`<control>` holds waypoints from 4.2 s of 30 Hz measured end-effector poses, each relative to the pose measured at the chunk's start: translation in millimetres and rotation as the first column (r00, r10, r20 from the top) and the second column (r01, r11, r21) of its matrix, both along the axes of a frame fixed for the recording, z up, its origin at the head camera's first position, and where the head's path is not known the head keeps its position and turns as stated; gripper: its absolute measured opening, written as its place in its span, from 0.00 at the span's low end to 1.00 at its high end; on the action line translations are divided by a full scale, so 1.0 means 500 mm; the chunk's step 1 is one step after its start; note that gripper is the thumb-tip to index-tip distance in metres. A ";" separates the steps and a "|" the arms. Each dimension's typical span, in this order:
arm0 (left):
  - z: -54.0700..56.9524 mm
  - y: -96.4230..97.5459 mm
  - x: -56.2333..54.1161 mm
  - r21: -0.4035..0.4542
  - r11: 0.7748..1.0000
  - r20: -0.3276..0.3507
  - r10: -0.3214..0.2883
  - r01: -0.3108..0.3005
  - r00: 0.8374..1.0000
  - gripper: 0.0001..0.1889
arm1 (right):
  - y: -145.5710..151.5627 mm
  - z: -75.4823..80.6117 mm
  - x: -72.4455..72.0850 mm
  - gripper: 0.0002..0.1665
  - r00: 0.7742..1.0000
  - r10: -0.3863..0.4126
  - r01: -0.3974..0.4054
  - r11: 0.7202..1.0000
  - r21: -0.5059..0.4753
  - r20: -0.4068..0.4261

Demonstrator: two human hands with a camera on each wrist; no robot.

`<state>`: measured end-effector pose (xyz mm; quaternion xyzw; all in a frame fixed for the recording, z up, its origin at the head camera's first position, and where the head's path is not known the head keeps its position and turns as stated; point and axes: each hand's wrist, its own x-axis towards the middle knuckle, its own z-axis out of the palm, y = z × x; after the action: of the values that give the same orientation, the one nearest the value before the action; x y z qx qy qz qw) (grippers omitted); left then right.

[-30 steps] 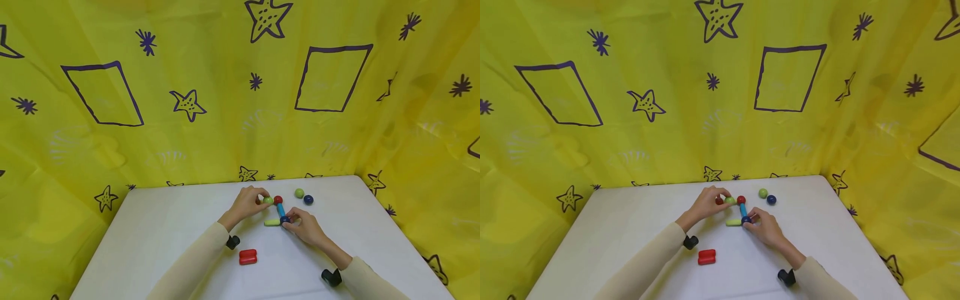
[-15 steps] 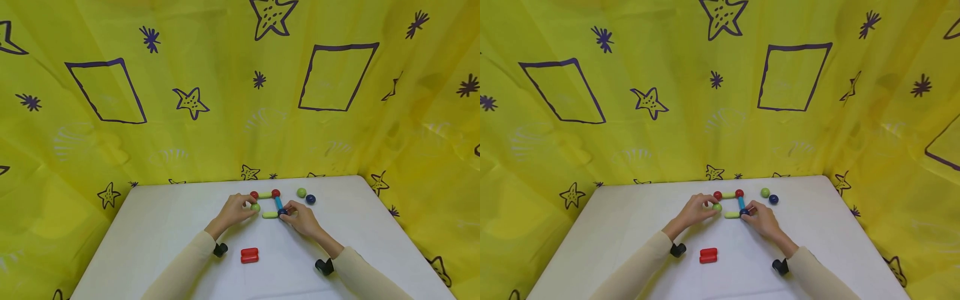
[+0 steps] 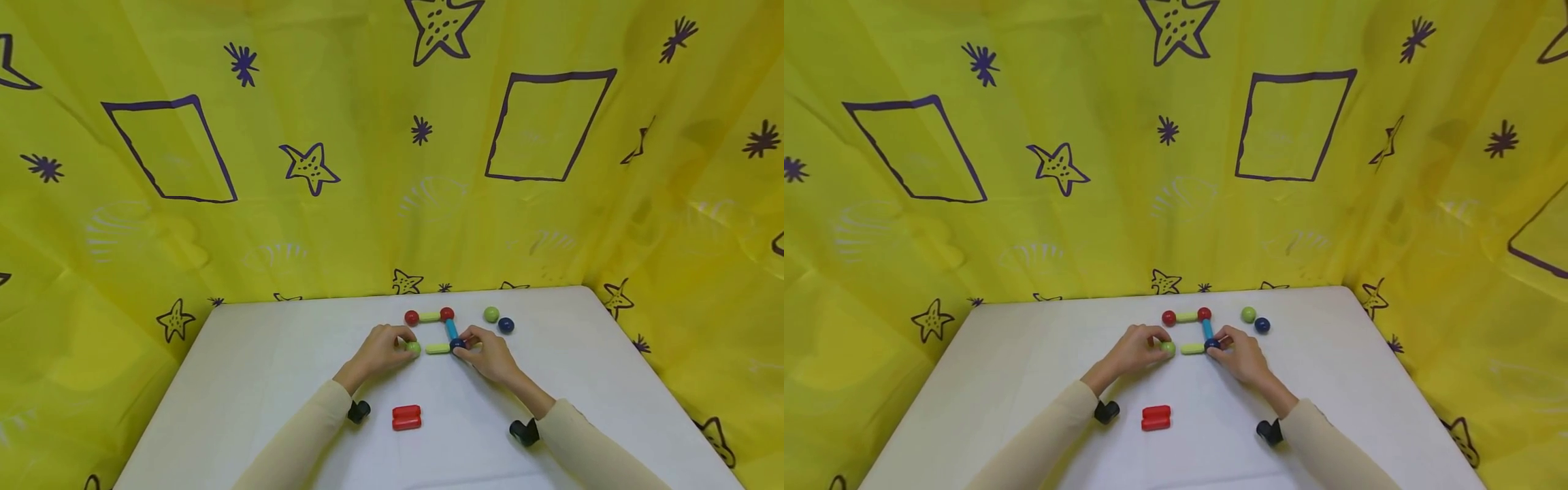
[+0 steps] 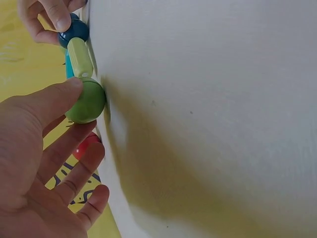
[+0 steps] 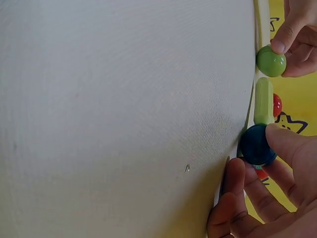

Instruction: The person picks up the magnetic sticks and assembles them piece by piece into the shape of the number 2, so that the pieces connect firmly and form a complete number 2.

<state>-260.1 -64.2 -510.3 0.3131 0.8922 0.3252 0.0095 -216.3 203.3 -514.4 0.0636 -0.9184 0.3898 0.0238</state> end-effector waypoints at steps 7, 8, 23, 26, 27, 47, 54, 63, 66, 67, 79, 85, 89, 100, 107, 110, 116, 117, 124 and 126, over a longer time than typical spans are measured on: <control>0.001 0.002 -0.002 -0.010 1.000 0.002 0.007 -0.007 1.000 0.10 | -0.002 0.000 -0.001 0.09 1.000 0.007 -0.007 1.000 0.000 -0.007; 0.001 0.002 -0.002 -0.012 1.000 -0.001 0.006 -0.006 1.000 0.10 | -0.002 0.000 -0.002 0.09 1.000 0.009 -0.009 1.000 -0.003 -0.008; -0.002 0.009 -0.007 -0.019 1.000 0.022 0.019 -0.019 1.000 0.12 | -0.012 -0.008 -0.011 0.10 1.000 0.005 -0.006 1.000 -0.011 -0.020; -0.002 0.008 -0.007 -0.013 1.000 0.025 0.014 -0.014 1.000 0.12 | -0.013 -0.008 -0.012 0.10 1.000 0.000 0.000 1.000 -0.008 -0.012; -0.002 0.008 -0.007 -0.012 1.000 0.026 0.013 -0.013 1.000 0.12 | -0.013 -0.008 -0.011 0.10 1.000 -0.002 0.002 1.000 -0.010 -0.009; 0.009 -0.014 -0.021 0.010 0.999 0.092 0.039 -0.040 0.995 0.13 | -0.038 -0.006 -0.038 0.11 0.999 -0.018 0.017 1.000 0.004 0.027; 0.012 -0.023 -0.037 0.014 0.999 0.102 0.051 -0.053 0.993 0.12 | -0.050 -0.004 -0.052 0.12 0.999 -0.023 0.023 1.000 0.014 0.031; 0.015 -0.031 -0.054 -0.001 0.999 0.124 0.048 -0.048 0.991 0.12 | -0.060 0.004 -0.066 0.11 0.999 -0.021 0.020 0.999 0.025 0.045; 0.017 -0.031 -0.057 0.003 0.999 0.128 0.044 -0.045 0.991 0.12 | -0.060 0.006 -0.070 0.11 0.999 -0.019 0.018 1.000 0.025 0.046; 0.017 -0.031 -0.059 0.007 0.999 0.127 0.041 -0.042 0.991 0.12 | -0.060 0.006 -0.071 0.11 0.999 -0.020 0.019 1.000 0.025 0.048; 0.018 -0.035 -0.069 0.008 1.000 0.111 0.022 -0.023 0.994 0.12 | -0.059 0.006 -0.081 0.12 0.997 -0.008 0.006 1.000 0.024 0.078; 0.016 -0.034 -0.071 0.008 1.000 0.114 0.025 -0.026 0.993 0.12 | -0.056 0.014 -0.082 0.12 0.995 0.011 -0.014 0.999 0.030 0.095; 0.015 -0.034 -0.073 0.000 0.999 0.105 0.037 -0.037 0.994 0.12 | -0.049 0.027 -0.082 0.15 0.993 0.053 -0.059 0.997 0.058 0.106; 0.016 -0.037 -0.072 0.006 0.999 0.130 0.043 -0.044 0.991 0.11 | -0.036 0.087 -0.056 0.26 0.973 0.216 -0.227 0.950 0.215 0.077; 0.017 -0.038 -0.074 0.013 0.999 0.121 0.032 -0.034 0.992 0.11 | -0.047 0.111 -0.033 0.25 0.874 0.476 -0.485 0.865 0.127 0.096; 0.018 -0.036 -0.073 0.004 0.999 0.137 0.043 -0.044 0.990 0.11 | -0.059 0.118 -0.023 0.25 0.831 0.538 -0.553 0.828 0.095 0.143; 0.021 -0.035 -0.069 0.001 0.999 0.146 0.048 -0.049 0.988 0.11 | -0.086 0.126 -0.006 0.24 0.757 0.630 -0.647 0.759 0.071 0.173; 0.020 -0.035 -0.069 0.002 0.999 0.143 0.047 -0.048 0.989 0.11 | -0.091 0.126 -0.003 0.23 0.747 0.642 -0.659 0.749 0.064 0.175; 0.018 -0.035 -0.073 0.006 0.999 0.129 0.045 -0.047 0.991 0.11 | -0.120 0.122 0.014 0.20 0.690 0.693 -0.715 0.698 0.046 0.208; 0.018 -0.036 -0.074 0.010 0.999 0.125 0.044 -0.045 0.991 0.11 | -0.127 0.117 0.017 0.20 0.677 0.703 -0.727 0.686 0.046 0.219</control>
<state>-297.1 -82.1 -501.6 0.2721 0.8945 0.3501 0.0561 -207.8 139.8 -455.8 0.3830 -0.8413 0.3119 -0.2194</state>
